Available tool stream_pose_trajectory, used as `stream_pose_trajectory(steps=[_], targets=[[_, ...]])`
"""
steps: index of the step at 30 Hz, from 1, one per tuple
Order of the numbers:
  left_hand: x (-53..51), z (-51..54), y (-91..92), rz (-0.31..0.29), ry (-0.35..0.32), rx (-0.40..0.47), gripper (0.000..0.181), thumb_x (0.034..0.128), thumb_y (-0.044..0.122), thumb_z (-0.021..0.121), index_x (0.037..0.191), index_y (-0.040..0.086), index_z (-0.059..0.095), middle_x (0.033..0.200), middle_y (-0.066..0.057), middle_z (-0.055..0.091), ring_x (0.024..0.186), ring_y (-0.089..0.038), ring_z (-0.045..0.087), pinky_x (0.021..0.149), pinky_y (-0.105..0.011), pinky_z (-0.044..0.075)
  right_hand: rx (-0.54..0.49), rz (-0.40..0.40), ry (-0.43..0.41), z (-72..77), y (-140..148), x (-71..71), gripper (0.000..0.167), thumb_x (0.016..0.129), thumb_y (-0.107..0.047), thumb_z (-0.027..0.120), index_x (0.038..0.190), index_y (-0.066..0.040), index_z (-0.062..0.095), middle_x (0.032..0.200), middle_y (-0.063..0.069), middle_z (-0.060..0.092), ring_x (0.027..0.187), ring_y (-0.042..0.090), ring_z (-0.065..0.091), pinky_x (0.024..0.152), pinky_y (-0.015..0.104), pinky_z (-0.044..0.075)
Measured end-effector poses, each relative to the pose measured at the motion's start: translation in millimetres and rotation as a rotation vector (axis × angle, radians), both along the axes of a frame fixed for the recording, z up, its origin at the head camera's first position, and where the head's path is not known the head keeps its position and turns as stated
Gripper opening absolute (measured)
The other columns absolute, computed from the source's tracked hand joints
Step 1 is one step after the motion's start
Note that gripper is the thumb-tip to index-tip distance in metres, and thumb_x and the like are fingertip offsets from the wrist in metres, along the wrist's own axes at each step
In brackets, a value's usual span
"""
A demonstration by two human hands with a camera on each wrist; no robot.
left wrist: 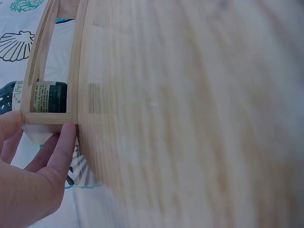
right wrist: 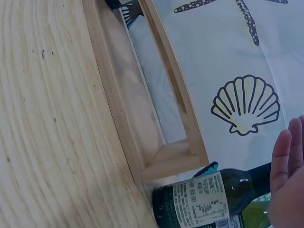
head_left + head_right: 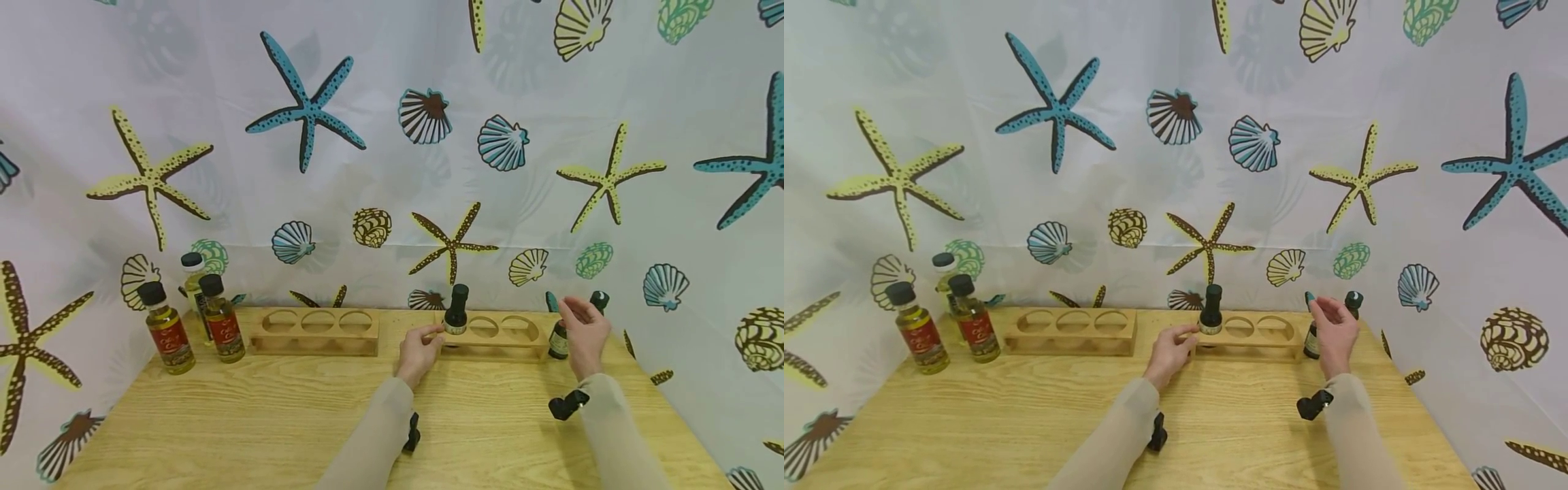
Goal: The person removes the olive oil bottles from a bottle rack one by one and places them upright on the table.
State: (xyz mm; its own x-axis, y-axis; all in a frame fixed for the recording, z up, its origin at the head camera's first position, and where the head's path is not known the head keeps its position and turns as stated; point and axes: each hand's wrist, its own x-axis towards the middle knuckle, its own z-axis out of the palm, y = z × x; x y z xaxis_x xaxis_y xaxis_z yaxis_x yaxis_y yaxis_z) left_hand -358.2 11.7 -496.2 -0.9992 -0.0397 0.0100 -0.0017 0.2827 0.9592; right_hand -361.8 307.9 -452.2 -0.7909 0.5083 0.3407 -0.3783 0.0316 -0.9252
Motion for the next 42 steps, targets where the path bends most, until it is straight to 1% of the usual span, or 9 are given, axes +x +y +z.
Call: stream_pose_trajectory(steps=[7, 14, 22, 27, 30, 32, 37, 40, 42], targets=[[-0.5, 0.0, 0.8, 0.000, -0.012, 0.011, 0.023, 0.0962, 0.022, 0.065, 0.117, 0.026, 0.073, 0.112, -0.006, 0.067, 0.090, -0.019, 0.060, 0.067, -0.029, 0.047, -0.026, 0.097, -0.003, 1.4, -15.3, -0.6, 0.027, 0.087, -0.020, 0.075, 0.108, -0.005, 0.071, 0.083, -0.007, 0.073, 0.075, 0.007, 0.069, 0.064, 0.022, 0.057], [0.0, 1.6, -0.4, 0.005, 0.002, 0.003, 0.023, 0.0963, 0.022, 0.064, 0.118, 0.026, 0.073, 0.112, -0.007, 0.067, 0.089, -0.019, 0.061, 0.065, -0.029, 0.047, 0.030, 0.148, -0.053, -0.9, -34.9, -5.0, 0.029, 0.088, -0.025, 0.075, 0.109, -0.006, 0.071, 0.083, -0.010, 0.073, 0.077, 0.008, 0.068, 0.069, 0.025, 0.058], [-1.9, 0.7, 0.8, -0.002, 0.018, -0.009, 0.023, 0.0964, 0.021, 0.064, 0.118, 0.026, 0.073, 0.114, -0.007, 0.068, 0.092, -0.019, 0.063, 0.068, -0.031, 0.049, 0.052, 0.193, -0.113, -12.0, -52.1, -10.2, 0.030, 0.089, -0.031, 0.073, 0.109, -0.008, 0.070, 0.085, -0.011, 0.073, 0.085, 0.016, 0.070, 0.071, 0.027, 0.058], [-1.4, -1.1, 0.3, 0.006, 0.017, -0.009, 0.023, 0.0964, 0.022, 0.064, 0.117, 0.027, 0.073, 0.114, -0.007, 0.068, 0.091, -0.019, 0.062, 0.069, -0.031, 0.048, 0.090, 0.252, -0.128, -20.0, -66.0, -13.0, 0.039, 0.089, -0.035, 0.073, 0.113, -0.004, 0.069, 0.088, -0.011, 0.072, 0.084, 0.011, 0.069, 0.072, 0.027, 0.058], [-2.0, -1.3, -0.1, 0.005, 0.010, -0.003, 0.023, 0.0966, 0.023, 0.064, 0.117, 0.028, 0.073, 0.114, -0.007, 0.068, 0.089, -0.019, 0.062, 0.067, -0.030, 0.047, 0.105, 0.272, -0.146, -22.1, -73.1, -13.1, 0.044, 0.089, -0.036, 0.073, 0.116, -0.002, 0.067, 0.088, -0.011, 0.072, 0.086, 0.016, 0.070, 0.073, 0.031, 0.059], [-2.0, -1.1, -0.3, 0.005, -0.002, 0.004, 0.023, 0.0966, 0.023, 0.064, 0.117, 0.028, 0.073, 0.115, -0.007, 0.068, 0.087, -0.019, 0.062, 0.066, -0.029, 0.047, 0.127, 0.274, -0.167, -22.6, -76.8, -12.2, 0.047, 0.089, -0.037, 0.073, 0.118, -0.001, 0.066, 0.089, -0.008, 0.072, 0.087, 0.021, 0.071, 0.075, 0.036, 0.059], [-2.0, 0.5, 0.1, 0.000, -0.005, 0.011, 0.024, 0.0968, 0.023, 0.063, 0.119, 0.027, 0.072, 0.114, -0.008, 0.068, 0.084, -0.019, 0.062, 0.063, -0.029, 0.046, 0.144, 0.267, -0.185, -22.7, -82.5, -11.5, 0.049, 0.087, -0.040, 0.073, 0.118, -0.002, 0.067, 0.100, 0.012, 0.073, 0.083, 0.025, 0.071, 0.075, 0.043, 0.059], [-2.8, 0.5, 0.9, 0.001, -0.003, 0.006, 0.024, 0.0969, 0.023, 0.063, 0.119, 0.027, 0.072, 0.113, -0.007, 0.069, 0.084, -0.018, 0.061, 0.063, -0.028, 0.045, 0.146, 0.279, -0.186, -23.4, -85.6, -13.1, 0.047, 0.087, -0.039, 0.074, 0.117, -0.003, 0.067, 0.100, 0.013, 0.073, 0.083, 0.025, 0.071, 0.075, 0.043, 0.059], [-3.3, 0.0, 1.4, 0.001, -0.005, 0.008, 0.024, 0.0969, 0.023, 0.063, 0.119, 0.027, 0.072, 0.113, -0.007, 0.069, 0.083, -0.017, 0.061, 0.063, -0.027, 0.045, 0.151, 0.294, -0.190, -23.8, -88.3, -14.0, 0.047, 0.088, -0.038, 0.074, 0.118, -0.003, 0.067, 0.096, 0.010, 0.073, 0.084, 0.027, 0.070, 0.076, 0.042, 0.059]])
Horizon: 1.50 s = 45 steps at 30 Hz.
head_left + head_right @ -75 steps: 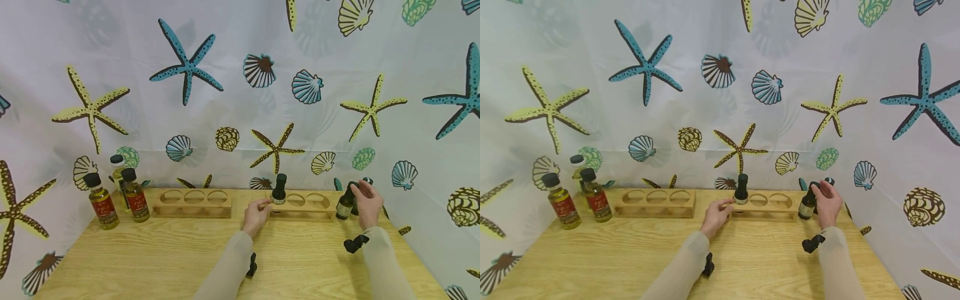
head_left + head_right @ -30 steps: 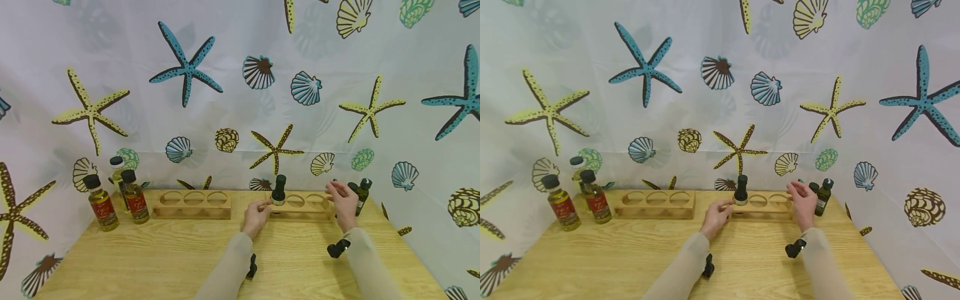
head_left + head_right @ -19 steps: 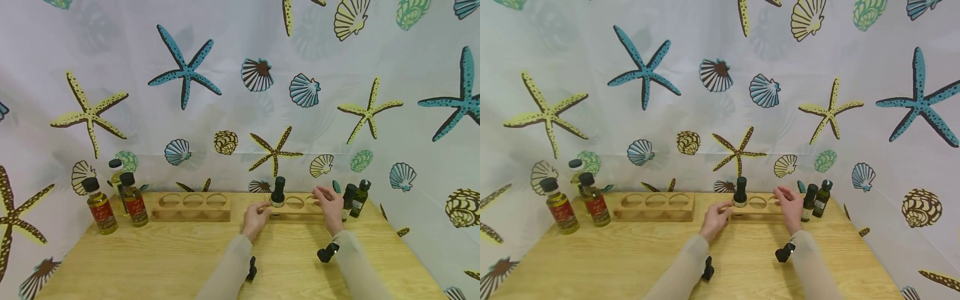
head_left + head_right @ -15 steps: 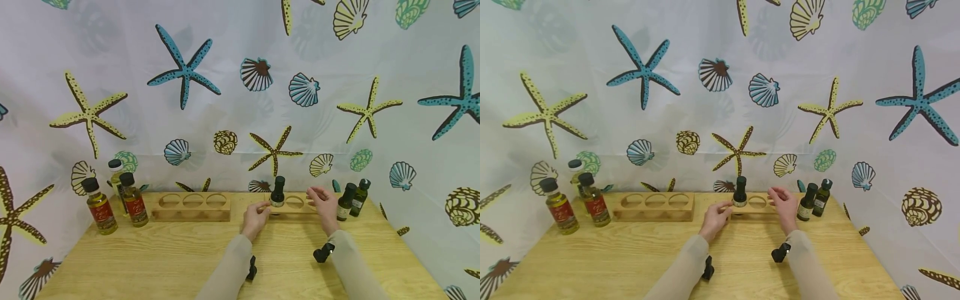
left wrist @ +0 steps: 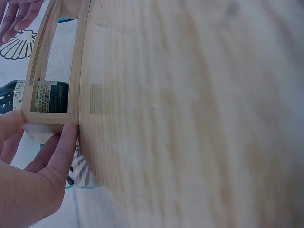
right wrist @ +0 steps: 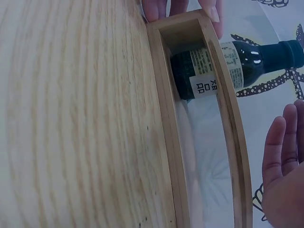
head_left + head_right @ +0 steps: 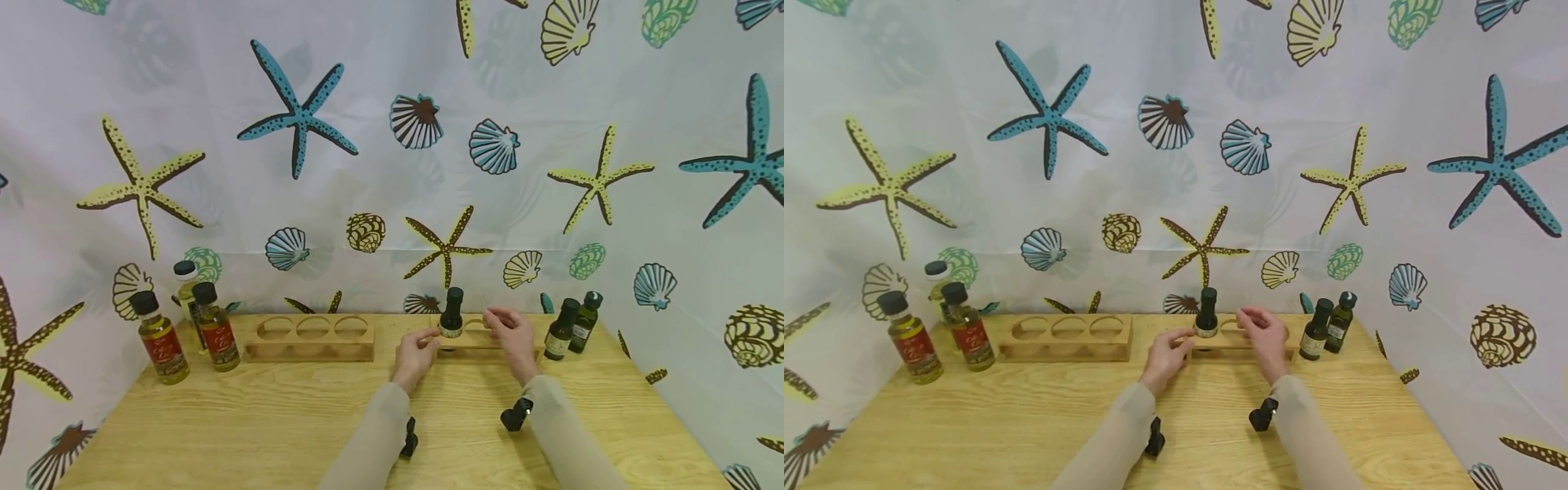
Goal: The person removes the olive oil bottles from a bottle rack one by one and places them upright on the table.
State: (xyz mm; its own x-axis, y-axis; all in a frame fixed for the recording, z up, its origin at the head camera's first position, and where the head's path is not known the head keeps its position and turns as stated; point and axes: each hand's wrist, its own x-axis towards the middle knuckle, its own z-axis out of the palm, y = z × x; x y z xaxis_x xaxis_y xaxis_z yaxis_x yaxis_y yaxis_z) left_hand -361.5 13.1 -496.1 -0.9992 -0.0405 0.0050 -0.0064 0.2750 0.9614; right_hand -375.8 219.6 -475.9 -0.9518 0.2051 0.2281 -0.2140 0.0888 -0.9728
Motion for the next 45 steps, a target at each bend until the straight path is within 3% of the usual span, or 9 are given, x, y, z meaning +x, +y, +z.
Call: stream_pose_trajectory(steps=[2, 6, 13, 18, 23, 27, 37, 45], targets=[[0.4, -0.4, -0.2, 0.000, 0.000, 0.001, 0.024, 0.0968, 0.023, 0.063, 0.119, 0.027, 0.072, 0.113, -0.007, 0.069, 0.083, -0.017, 0.061, 0.063, -0.027, 0.045, 0.010, 0.019, -0.012, 0.2, -3.2, -0.4, 0.046, 0.087, -0.039, 0.074, 0.118, -0.004, 0.067, 0.092, 0.004, 0.071, 0.084, 0.030, 0.069, 0.076, 0.040, 0.058], [0.9, -1.0, -0.4, -0.002, 0.005, 0.000, 0.024, 0.0968, 0.022, 0.063, 0.119, 0.026, 0.072, 0.113, -0.007, 0.069, 0.084, -0.018, 0.061, 0.063, -0.027, 0.045, 0.046, 0.057, -0.014, 5.5, -10.8, 1.8, 0.043, 0.089, -0.036, 0.073, 0.116, -0.003, 0.068, 0.093, 0.006, 0.069, 0.084, 0.031, 0.066, 0.076, 0.040, 0.058], [0.5, -0.5, -0.1, 0.003, 0.009, -0.010, 0.024, 0.0967, 0.022, 0.063, 0.118, 0.026, 0.072, 0.112, -0.007, 0.069, 0.085, -0.018, 0.062, 0.064, -0.028, 0.046, 0.131, 0.088, 0.035, 3.9, -21.3, -7.4, 0.037, 0.090, -0.035, 0.072, 0.114, -0.007, 0.070, 0.104, 0.014, 0.069, 0.084, 0.013, 0.065, 0.078, 0.039, 0.058], [-0.3, -1.7, -0.9, 0.001, 0.024, -0.029, 0.023, 0.0963, 0.022, 0.064, 0.118, 0.025, 0.073, 0.114, -0.007, 0.069, 0.091, -0.019, 0.064, 0.068, -0.030, 0.049, 0.151, 0.130, -0.010, 6.7, -28.8, -12.0, 0.040, 0.089, -0.035, 0.074, 0.120, -0.009, 0.069, 0.104, 0.012, 0.066, 0.094, 0.026, 0.063, 0.079, 0.040, 0.057], [-0.9, -1.3, -1.2, 0.003, 0.021, -0.025, 0.024, 0.0965, 0.023, 0.064, 0.119, 0.026, 0.072, 0.117, -0.007, 0.067, 0.093, -0.019, 0.063, 0.068, -0.029, 0.049, 0.155, 0.133, -0.026, 10.3, -36.0, -15.9, 0.045, 0.087, -0.037, 0.075, 0.124, -0.014, 0.066, 0.105, 0.007, 0.064, 0.092, 0.018, 0.060, 0.080, 0.043, 0.056], [-1.3, -0.6, -1.2, -0.006, 0.022, -0.018, 0.024, 0.0970, 0.023, 0.063, 0.120, 0.025, 0.072, 0.117, -0.007, 0.067, 0.089, -0.018, 0.063, 0.066, -0.027, 0.047, 0.139, 0.142, -0.035, 12.4, -39.3, -19.0, 0.048, 0.087, -0.036, 0.075, 0.126, -0.013, 0.063, 0.109, 0.010, 0.063, 0.094, 0.020, 0.060, 0.083, 0.047, 0.055], [-2.2, 1.1, -0.8, -0.025, 0.035, -0.019, 0.025, 0.0973, 0.021, 0.063, 0.120, 0.023, 0.071, 0.107, -0.006, 0.071, 0.087, -0.017, 0.065, 0.067, -0.028, 0.048, 0.150, 0.095, -0.062, 19.5, -47.7, -22.7, 0.062, 0.081, -0.047, 0.078, 0.131, -0.014, 0.059, 0.123, 0.013, 0.061, 0.111, 0.028, 0.057, 0.091, 0.052, 0.050], [0.7, 0.5, -0.9, -0.026, 0.031, -0.023, 0.025, 0.0974, 0.021, 0.063, 0.121, 0.023, 0.071, 0.110, -0.006, 0.070, 0.090, -0.018, 0.064, 0.066, -0.029, 0.048, 0.140, 0.039, -0.004, 14.8, -56.3, -25.5, 0.050, 0.083, -0.035, 0.079, 0.125, -0.012, 0.064, 0.118, 0.010, 0.066, 0.109, 0.025, 0.060, 0.092, 0.042, 0.052]])
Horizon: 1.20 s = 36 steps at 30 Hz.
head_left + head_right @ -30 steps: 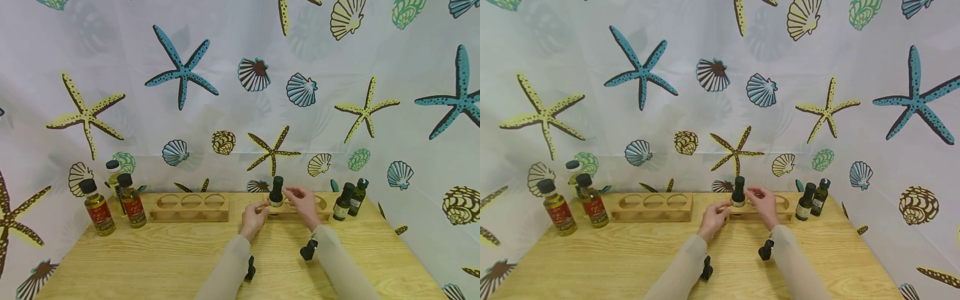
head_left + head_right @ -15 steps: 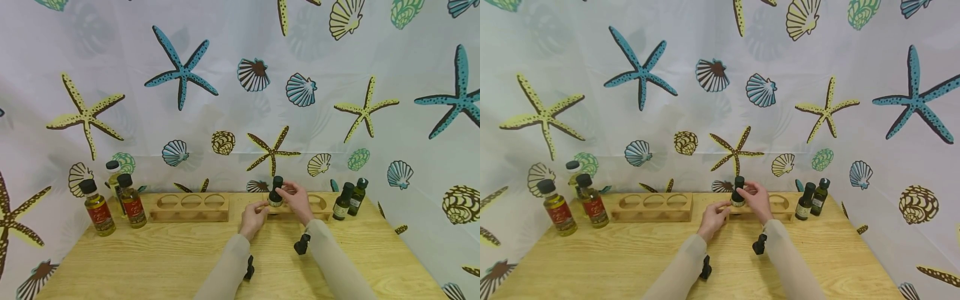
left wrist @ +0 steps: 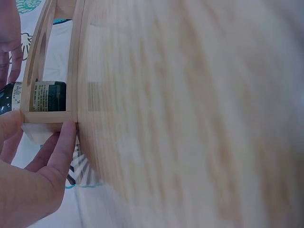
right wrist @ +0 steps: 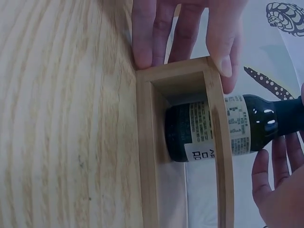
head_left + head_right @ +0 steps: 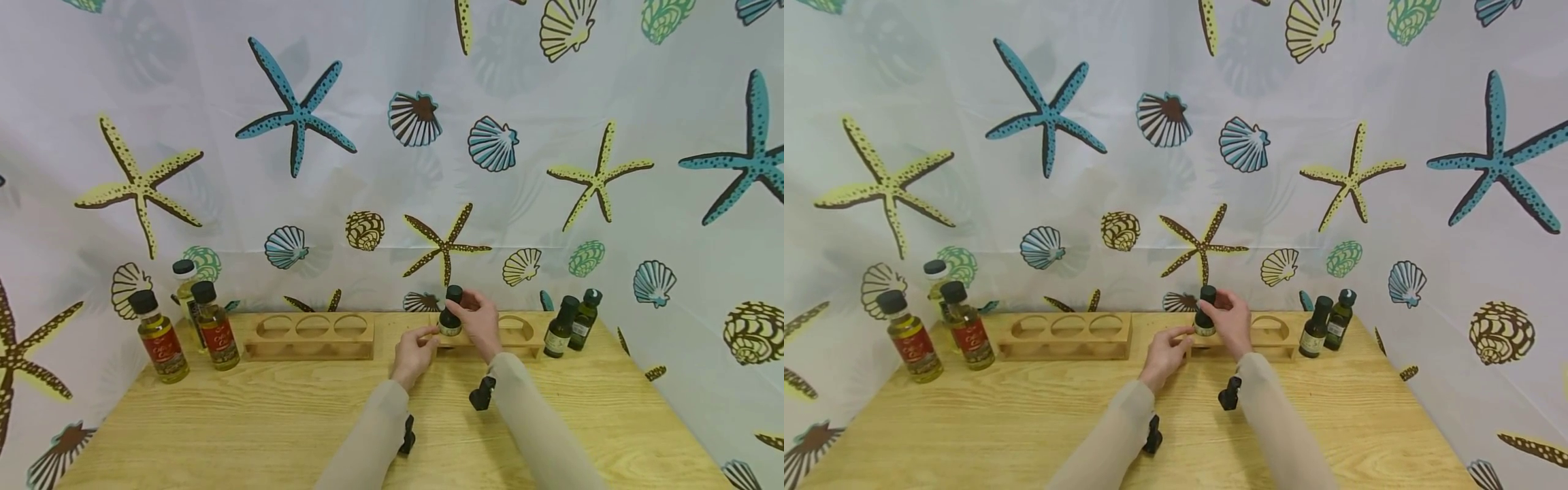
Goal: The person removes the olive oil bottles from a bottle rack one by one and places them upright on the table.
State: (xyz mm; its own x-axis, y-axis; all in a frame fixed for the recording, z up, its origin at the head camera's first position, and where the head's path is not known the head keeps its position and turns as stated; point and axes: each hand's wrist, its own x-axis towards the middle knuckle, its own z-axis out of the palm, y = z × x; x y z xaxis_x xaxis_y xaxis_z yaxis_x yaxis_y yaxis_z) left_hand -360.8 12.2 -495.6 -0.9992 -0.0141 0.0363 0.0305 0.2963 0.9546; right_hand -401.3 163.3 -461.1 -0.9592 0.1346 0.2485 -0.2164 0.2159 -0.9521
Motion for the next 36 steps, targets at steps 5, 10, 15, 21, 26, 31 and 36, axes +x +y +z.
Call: stream_pose_trajectory(steps=[5, 10, 15, 21, 26, 31, 36], targets=[[0.8, 1.1, -0.8, -0.002, 0.003, 0.000, 0.026, 0.0975, 0.021, 0.062, 0.122, 0.024, 0.071, 0.112, -0.007, 0.069, 0.091, -0.019, 0.065, 0.068, -0.031, 0.050, -0.007, -0.028, 0.025, -0.6, -4.6, -1.4, 0.050, 0.083, -0.032, 0.080, 0.127, -0.013, 0.063, 0.118, 0.011, 0.066, 0.111, 0.025, 0.061, 0.094, 0.043, 0.052], [0.4, 2.1, -0.8, 0.002, 0.006, 0.006, 0.026, 0.0973, 0.021, 0.062, 0.122, 0.024, 0.071, 0.112, -0.007, 0.070, 0.091, -0.020, 0.065, 0.067, -0.032, 0.050, -0.014, -0.026, 0.031, 1.9, -7.5, -1.4, 0.051, 0.084, -0.030, 0.079, 0.128, -0.013, 0.062, 0.120, 0.012, 0.067, 0.112, 0.025, 0.062, 0.095, 0.044, 0.052], [0.2, 1.7, 0.3, 0.002, 0.004, 0.010, 0.026, 0.0972, 0.021, 0.063, 0.121, 0.024, 0.071, 0.113, -0.008, 0.070, 0.091, -0.020, 0.065, 0.066, -0.030, 0.049, -0.039, -0.014, 0.025, 1.9, -8.3, -0.5, 0.058, 0.085, -0.032, 0.078, 0.135, -0.013, 0.059, 0.125, 0.012, 0.066, 0.116, 0.026, 0.062, 0.097, 0.044, 0.051], [0.0, 0.5, 0.6, 0.003, 0.003, 0.008, 0.025, 0.0974, 0.021, 0.062, 0.121, 0.025, 0.071, 0.113, -0.008, 0.069, 0.091, -0.020, 0.065, 0.066, -0.030, 0.049, -0.061, -0.003, 0.033, -0.3, -8.3, 0.5, 0.060, 0.085, -0.032, 0.077, 0.138, -0.012, 0.057, 0.127, 0.013, 0.065, 0.118, 0.027, 0.062, 0.099, 0.044, 0.050], [0.3, 0.0, -0.1, -0.004, 0.007, 0.010, 0.025, 0.0974, 0.020, 0.062, 0.121, 0.023, 0.071, 0.112, -0.008, 0.070, 0.088, -0.019, 0.065, 0.064, -0.029, 0.048, -0.071, 0.005, 0.045, -1.5, -7.7, -0.9, 0.053, 0.087, -0.029, 0.076, 0.134, -0.013, 0.061, 0.122, 0.010, 0.068, 0.113, 0.025, 0.064, 0.097, 0.042, 0.052], [0.0, 0.0, 0.1, -0.008, 0.003, 0.023, 0.026, 0.0976, 0.020, 0.062, 0.121, 0.023, 0.071, 0.111, -0.009, 0.070, 0.085, -0.019, 0.064, 0.063, -0.029, 0.047, -0.084, 0.023, 0.061, 0.3, -7.5, 1.0, 0.052, 0.088, -0.029, 0.075, 0.135, -0.013, 0.060, 0.122, 0.009, 0.067, 0.112, 0.025, 0.065, 0.095, 0.041, 0.053], [0.3, -0.4, 0.1, -0.004, -0.005, 0.028, 0.025, 0.0974, 0.020, 0.062, 0.121, 0.023, 0.071, 0.112, -0.008, 0.069, 0.085, -0.019, 0.064, 0.063, -0.028, 0.047, -0.090, 0.028, 0.057, 6.2, -8.2, 3.0, 0.054, 0.088, -0.030, 0.074, 0.137, -0.013, 0.059, 0.124, 0.009, 0.067, 0.113, 0.025, 0.064, 0.096, 0.041, 0.053]])
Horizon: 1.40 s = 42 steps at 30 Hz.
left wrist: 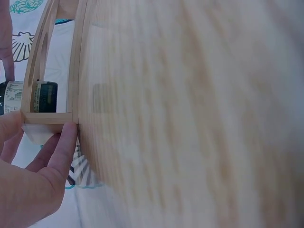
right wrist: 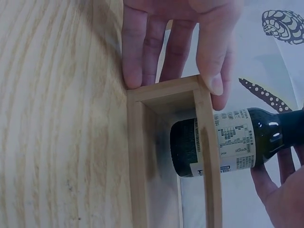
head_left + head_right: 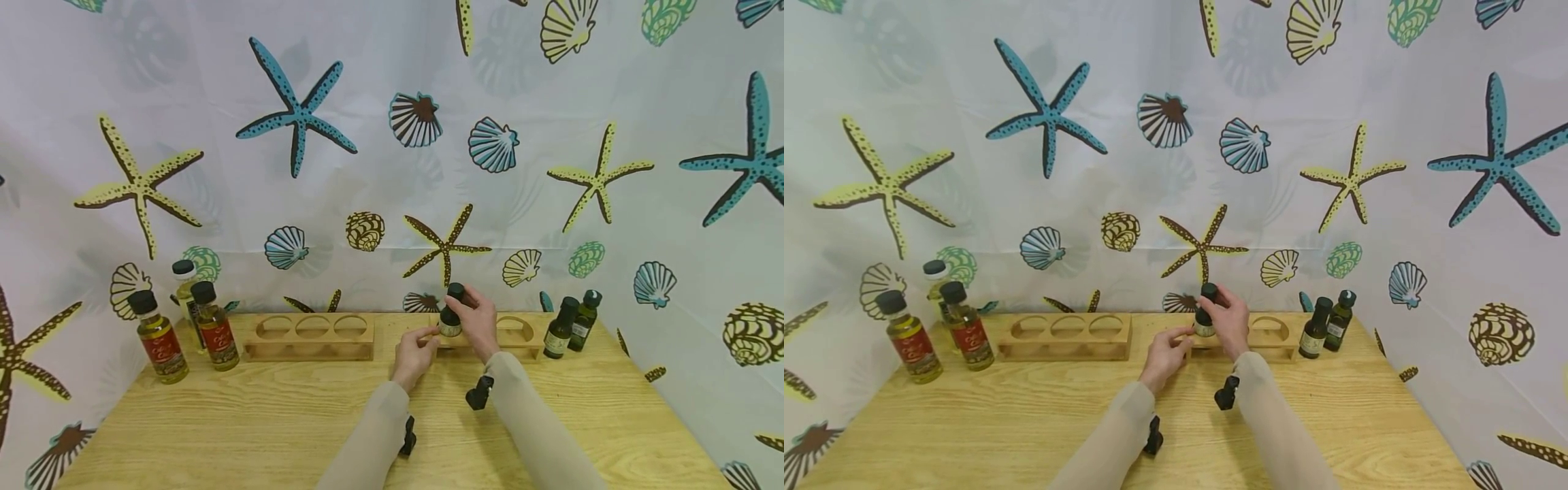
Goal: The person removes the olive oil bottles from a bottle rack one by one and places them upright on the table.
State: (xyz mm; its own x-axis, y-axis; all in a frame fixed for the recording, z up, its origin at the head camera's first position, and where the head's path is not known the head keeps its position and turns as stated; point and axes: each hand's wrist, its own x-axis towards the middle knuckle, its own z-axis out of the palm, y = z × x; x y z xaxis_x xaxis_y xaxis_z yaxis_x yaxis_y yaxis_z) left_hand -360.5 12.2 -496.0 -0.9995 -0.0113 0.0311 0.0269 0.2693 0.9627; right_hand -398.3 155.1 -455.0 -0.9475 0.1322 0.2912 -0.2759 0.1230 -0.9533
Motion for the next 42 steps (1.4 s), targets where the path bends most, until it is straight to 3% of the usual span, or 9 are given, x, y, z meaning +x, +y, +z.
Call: stream_pose_trajectory(steps=[10, 21, 30, 37, 42], targets=[[-2.3, 0.3, 2.1, 0.012, -0.021, 0.010, 0.026, 0.0976, 0.021, 0.062, 0.122, 0.024, 0.071, 0.110, -0.008, 0.069, 0.081, -0.024, 0.064, 0.057, -0.028, 0.045, -0.013, -0.011, 0.026, 16.2, 2.8, -0.9, 0.049, 0.088, -0.032, 0.075, 0.133, -0.019, 0.062, 0.121, 0.008, 0.068, 0.112, 0.022, 0.064, 0.098, 0.043, 0.051], [-1.5, 0.6, 0.2, 0.003, 0.005, 0.013, 0.026, 0.0978, 0.020, 0.062, 0.122, 0.023, 0.071, 0.110, -0.008, 0.070, 0.080, -0.021, 0.063, 0.057, -0.028, 0.044, -0.039, 0.010, 0.090, 24.8, 13.3, -0.2, 0.050, 0.093, -0.035, 0.068, 0.136, -0.012, 0.059, 0.125, 0.013, 0.065, 0.114, 0.024, 0.062, 0.098, 0.042, 0.051], [-2.0, -0.8, 1.3, -0.001, -0.027, 0.023, 0.028, 0.0983, 0.020, 0.061, 0.125, 0.021, 0.069, 0.105, -0.007, 0.071, 0.057, -0.013, 0.051, 0.048, -0.026, 0.039, -0.021, 0.017, 0.107, 24.6, 26.9, 4.1, 0.044, 0.100, -0.035, 0.057, 0.135, -0.010, 0.056, 0.131, 0.014, 0.060, 0.124, 0.026, 0.056, 0.104, 0.045, 0.046], [-1.0, 1.4, 1.9, 0.008, -0.012, 0.012, 0.027, 0.0975, 0.021, 0.062, 0.124, 0.020, 0.070, 0.108, -0.008, 0.070, 0.071, -0.015, 0.059, 0.054, -0.027, 0.043, -0.051, 0.007, 0.114, 25.9, 37.1, 9.6, 0.040, 0.103, -0.032, 0.052, 0.132, -0.005, 0.054, 0.134, 0.017, 0.056, 0.129, 0.029, 0.051, 0.108, 0.046, 0.042], [0.2, 1.5, 1.5, 0.020, 0.002, 0.000, 0.025, 0.0970, 0.020, 0.063, 0.120, 0.023, 0.072, 0.108, -0.008, 0.070, 0.076, -0.016, 0.060, 0.057, -0.027, 0.044, -0.069, -0.013, 0.109, 26.5, 43.9, 15.2, 0.043, 0.102, -0.030, 0.055, 0.136, -0.005, 0.054, 0.131, 0.015, 0.058, 0.125, 0.026, 0.054, 0.104, 0.035, 0.046]])
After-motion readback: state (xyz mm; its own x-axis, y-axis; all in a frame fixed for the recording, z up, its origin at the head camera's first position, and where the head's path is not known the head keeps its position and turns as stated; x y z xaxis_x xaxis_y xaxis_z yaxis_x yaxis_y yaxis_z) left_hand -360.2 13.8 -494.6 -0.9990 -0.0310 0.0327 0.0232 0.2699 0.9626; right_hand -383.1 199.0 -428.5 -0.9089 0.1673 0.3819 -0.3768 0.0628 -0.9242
